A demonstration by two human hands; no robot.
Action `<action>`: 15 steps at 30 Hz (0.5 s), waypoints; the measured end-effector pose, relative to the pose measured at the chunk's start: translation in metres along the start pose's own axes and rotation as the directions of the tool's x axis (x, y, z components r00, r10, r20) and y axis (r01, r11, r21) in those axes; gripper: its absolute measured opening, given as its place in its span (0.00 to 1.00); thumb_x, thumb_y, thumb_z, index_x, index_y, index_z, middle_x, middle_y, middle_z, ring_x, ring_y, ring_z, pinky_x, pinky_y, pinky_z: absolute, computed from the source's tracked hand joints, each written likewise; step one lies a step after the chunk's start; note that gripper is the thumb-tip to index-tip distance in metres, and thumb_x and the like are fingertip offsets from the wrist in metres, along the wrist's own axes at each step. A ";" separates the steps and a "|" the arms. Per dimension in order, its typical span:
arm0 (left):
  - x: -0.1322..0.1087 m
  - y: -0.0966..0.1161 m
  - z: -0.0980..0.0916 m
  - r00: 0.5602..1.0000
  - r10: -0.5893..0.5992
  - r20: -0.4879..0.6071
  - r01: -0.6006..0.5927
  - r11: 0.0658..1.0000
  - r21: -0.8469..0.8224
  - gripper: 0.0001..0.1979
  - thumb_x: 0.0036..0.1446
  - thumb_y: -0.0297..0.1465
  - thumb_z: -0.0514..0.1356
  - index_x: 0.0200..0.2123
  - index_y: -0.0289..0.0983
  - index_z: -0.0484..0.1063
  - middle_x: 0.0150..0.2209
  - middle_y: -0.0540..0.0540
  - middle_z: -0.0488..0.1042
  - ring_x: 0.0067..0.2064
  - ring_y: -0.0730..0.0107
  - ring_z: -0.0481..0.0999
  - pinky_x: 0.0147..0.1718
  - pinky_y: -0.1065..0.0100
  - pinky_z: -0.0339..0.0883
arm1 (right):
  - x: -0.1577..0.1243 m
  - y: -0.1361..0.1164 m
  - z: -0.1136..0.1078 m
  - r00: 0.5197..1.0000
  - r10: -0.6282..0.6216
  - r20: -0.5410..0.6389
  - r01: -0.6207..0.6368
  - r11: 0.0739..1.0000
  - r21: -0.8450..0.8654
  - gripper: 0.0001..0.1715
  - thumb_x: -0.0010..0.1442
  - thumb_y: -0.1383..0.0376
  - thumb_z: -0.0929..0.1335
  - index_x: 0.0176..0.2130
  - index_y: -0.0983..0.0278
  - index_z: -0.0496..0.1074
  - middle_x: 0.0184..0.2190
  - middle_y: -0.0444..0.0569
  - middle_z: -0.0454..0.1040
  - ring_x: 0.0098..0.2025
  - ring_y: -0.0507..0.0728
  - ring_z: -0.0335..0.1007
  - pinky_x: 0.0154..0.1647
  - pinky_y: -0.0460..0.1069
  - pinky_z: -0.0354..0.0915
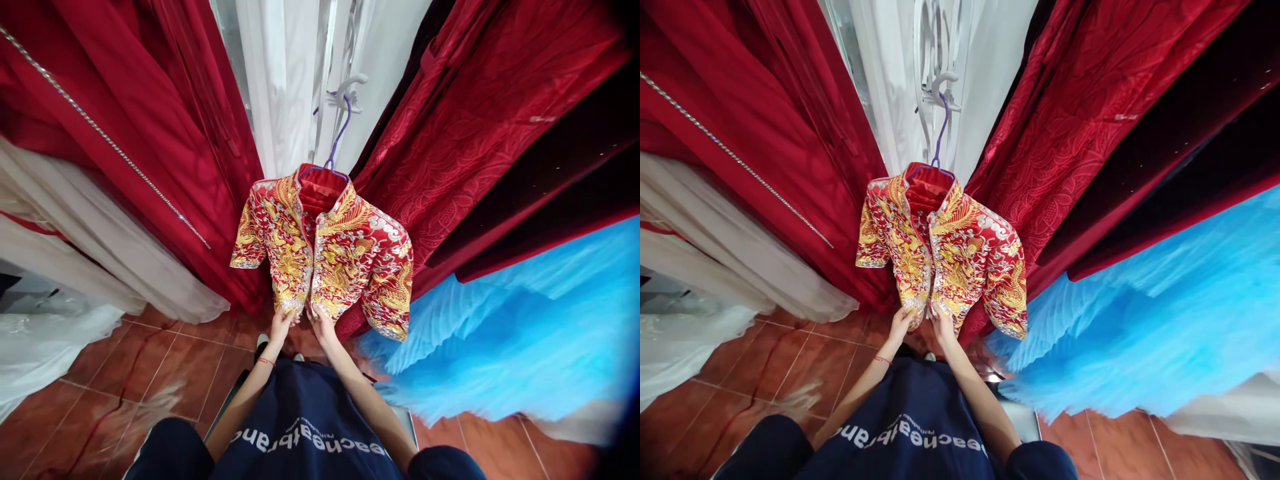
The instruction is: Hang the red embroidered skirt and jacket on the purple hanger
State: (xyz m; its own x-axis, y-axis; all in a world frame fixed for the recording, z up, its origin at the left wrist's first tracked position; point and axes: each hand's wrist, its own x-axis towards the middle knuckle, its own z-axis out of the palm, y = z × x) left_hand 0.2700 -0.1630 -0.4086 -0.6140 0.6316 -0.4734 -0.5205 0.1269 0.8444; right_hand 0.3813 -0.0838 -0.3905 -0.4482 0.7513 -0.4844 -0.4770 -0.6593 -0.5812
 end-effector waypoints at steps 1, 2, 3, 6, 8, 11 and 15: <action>-0.004 0.000 -0.003 0.999 0.021 -0.024 -0.021 1.000 0.010 0.30 0.44 0.37 0.73 0.48 0.33 0.69 0.25 0.47 0.78 0.24 0.65 0.78 0.31 0.66 0.69 | 0.002 0.001 0.001 1.000 0.002 0.001 -0.002 1.000 -0.001 0.10 0.46 0.66 0.75 0.32 0.58 0.77 0.38 0.44 0.81 0.48 0.58 0.74 0.54 0.52 0.69; -0.009 0.001 -0.006 0.997 0.050 -0.051 -0.049 0.999 0.023 0.35 0.45 0.37 0.72 0.54 0.34 0.65 0.26 0.49 0.78 0.23 0.66 0.77 0.31 0.66 0.69 | 0.003 0.001 0.003 1.000 0.007 0.008 -0.007 1.000 -0.003 0.10 0.46 0.66 0.75 0.32 0.58 0.77 0.37 0.44 0.81 0.47 0.58 0.75 0.53 0.52 0.69; -0.014 0.003 -0.007 0.993 0.092 -0.072 -0.089 0.995 0.052 0.39 0.46 0.38 0.71 0.58 0.36 0.60 0.27 0.50 0.78 0.23 0.66 0.77 0.32 0.66 0.69 | 0.003 0.001 0.004 1.000 0.014 0.019 -0.014 1.000 -0.005 0.10 0.45 0.66 0.76 0.32 0.58 0.77 0.37 0.45 0.80 0.47 0.58 0.75 0.53 0.52 0.69; -0.026 0.010 -0.008 0.956 0.289 -0.046 -0.271 0.935 0.228 0.32 0.53 0.40 0.67 0.59 0.40 0.62 0.30 0.48 0.79 0.26 0.65 0.79 0.34 0.67 0.69 | 0.003 0.001 0.013 0.997 0.027 0.072 -0.027 1.000 -0.009 0.10 0.45 0.65 0.76 0.32 0.59 0.77 0.39 0.45 0.80 0.48 0.58 0.74 0.54 0.52 0.69; -0.030 0.015 -0.005 0.919 0.393 0.015 -0.374 0.862 0.343 0.18 0.58 0.41 0.63 0.50 0.40 0.71 0.30 0.46 0.79 0.30 0.63 0.80 0.37 0.67 0.68 | 0.001 0.001 0.019 0.994 0.030 0.101 -0.028 0.999 -0.016 0.11 0.45 0.65 0.76 0.33 0.59 0.77 0.40 0.45 0.80 0.49 0.58 0.74 0.54 0.53 0.69; -0.030 0.018 0.002 0.901 0.428 0.065 -0.413 0.806 0.424 0.12 0.59 0.41 0.61 0.41 0.41 0.75 0.32 0.44 0.79 0.33 0.62 0.79 0.39 0.67 0.68 | -0.003 0.002 0.027 0.991 0.018 0.134 -0.014 0.999 -0.033 0.13 0.46 0.64 0.76 0.36 0.60 0.78 0.41 0.45 0.80 0.49 0.58 0.74 0.54 0.53 0.69; -0.026 0.017 0.006 0.905 0.424 0.027 -0.385 0.794 0.470 0.21 0.45 0.40 0.71 0.42 0.40 0.74 0.36 0.43 0.79 0.35 0.61 0.78 0.41 0.65 0.69 | -0.007 0.002 0.033 0.984 -0.021 0.175 0.030 0.998 -0.048 0.15 0.47 0.63 0.77 0.37 0.61 0.78 0.41 0.46 0.81 0.47 0.59 0.75 0.53 0.53 0.69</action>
State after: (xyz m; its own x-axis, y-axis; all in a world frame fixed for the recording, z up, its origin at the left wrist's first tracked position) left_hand 0.2802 -0.1722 -0.3802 -0.7607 0.6460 -0.0641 0.1023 0.2168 0.9708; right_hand 0.3588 -0.0913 -0.3666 -0.5631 0.7484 -0.3504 -0.4535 -0.6344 -0.6260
